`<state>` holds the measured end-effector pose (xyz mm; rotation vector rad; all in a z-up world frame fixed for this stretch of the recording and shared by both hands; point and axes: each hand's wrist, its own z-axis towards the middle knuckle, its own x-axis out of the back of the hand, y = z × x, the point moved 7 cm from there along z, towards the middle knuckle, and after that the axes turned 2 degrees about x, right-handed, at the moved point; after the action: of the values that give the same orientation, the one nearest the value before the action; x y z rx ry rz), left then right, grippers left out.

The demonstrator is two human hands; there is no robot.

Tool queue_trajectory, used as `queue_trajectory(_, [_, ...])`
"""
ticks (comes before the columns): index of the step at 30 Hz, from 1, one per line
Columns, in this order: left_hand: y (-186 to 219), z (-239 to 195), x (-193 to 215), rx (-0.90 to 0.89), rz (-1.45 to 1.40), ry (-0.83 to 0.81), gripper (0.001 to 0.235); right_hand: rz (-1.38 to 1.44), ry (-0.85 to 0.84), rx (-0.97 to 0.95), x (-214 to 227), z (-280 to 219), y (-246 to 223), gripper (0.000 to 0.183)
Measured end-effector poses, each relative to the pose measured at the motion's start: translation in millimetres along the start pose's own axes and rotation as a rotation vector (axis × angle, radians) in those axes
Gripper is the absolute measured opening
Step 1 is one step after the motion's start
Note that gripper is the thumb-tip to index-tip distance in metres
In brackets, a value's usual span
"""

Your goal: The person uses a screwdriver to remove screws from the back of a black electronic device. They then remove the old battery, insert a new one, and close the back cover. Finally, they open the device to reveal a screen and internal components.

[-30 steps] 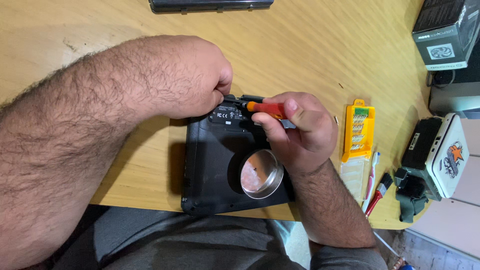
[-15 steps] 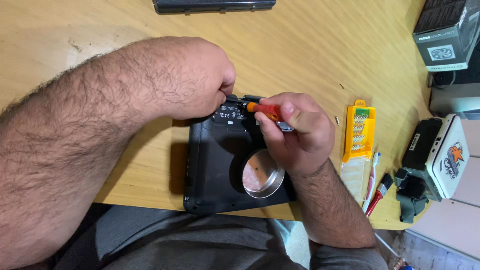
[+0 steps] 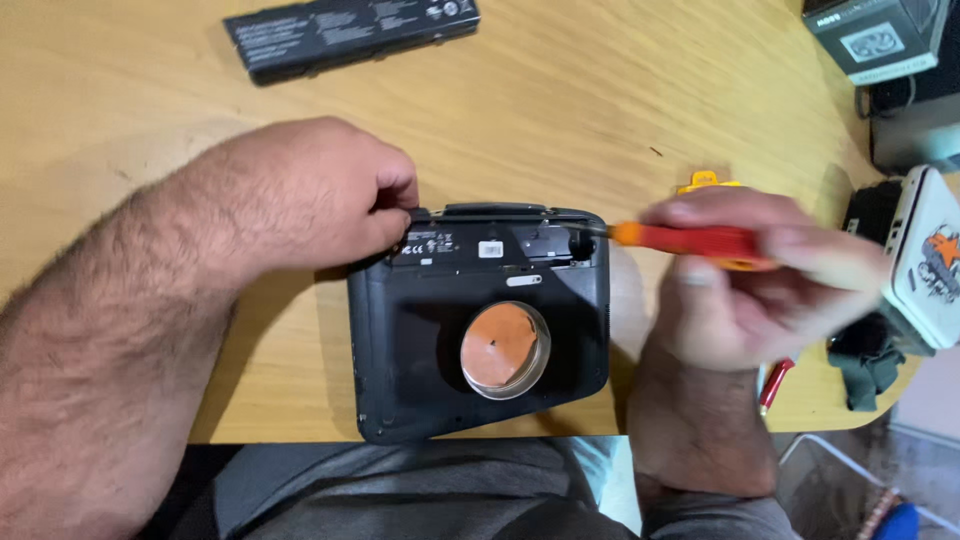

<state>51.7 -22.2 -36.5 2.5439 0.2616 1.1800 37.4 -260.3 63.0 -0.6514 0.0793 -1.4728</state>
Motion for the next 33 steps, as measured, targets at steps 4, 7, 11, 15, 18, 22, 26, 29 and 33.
queue_trajectory(4, [0, 12, -10, -0.033, 0.023, 0.008, 0.03, -0.085, 0.122, -0.082, 32, -15, 4, 0.031])
queue_trajectory(7, [4, 23, -18, -0.203, -0.013, 0.096, 0.033, -0.068, 0.041, -0.062, 34, -33, 21, 0.031])
queue_trajectory(11, [5, 29, -21, -0.32, -0.043, 0.212, 0.032, 0.047, -0.014, -0.156, 28, -48, 38, 0.028])
queue_trajectory(15, [10, 26, -16, -0.435, -0.093, 0.34, 0.031, 0.1, -0.08, -0.232, 30, -51, 42, 0.031])
queue_trajectory(18, [10, 28, -17, -0.397, -0.064, 0.332, 0.033, 0.235, -0.111, -0.362, 28, -61, 54, 0.036])
queue_trajectory(22, [20, 23, -17, -0.441, -0.022, 0.369, 0.032, 0.156, -0.25, -0.461, 15, -68, 65, 0.019])
queue_trajectory(26, [25, 19, -15, -0.467, -0.047, 0.448, 0.032, 0.044, -0.387, -0.384, 6, -69, 65, 0.024])
queue_trajectory(29, [26, 17, -14, -0.5, -0.064, 0.473, 0.03, 0.062, -0.345, -0.382, 13, -68, 61, 0.025])
queue_trajectory(33, [27, 15, -13, -0.497, -0.055, 0.454, 0.033, 0.236, -0.147, -0.429, 35, -69, 55, 0.031])
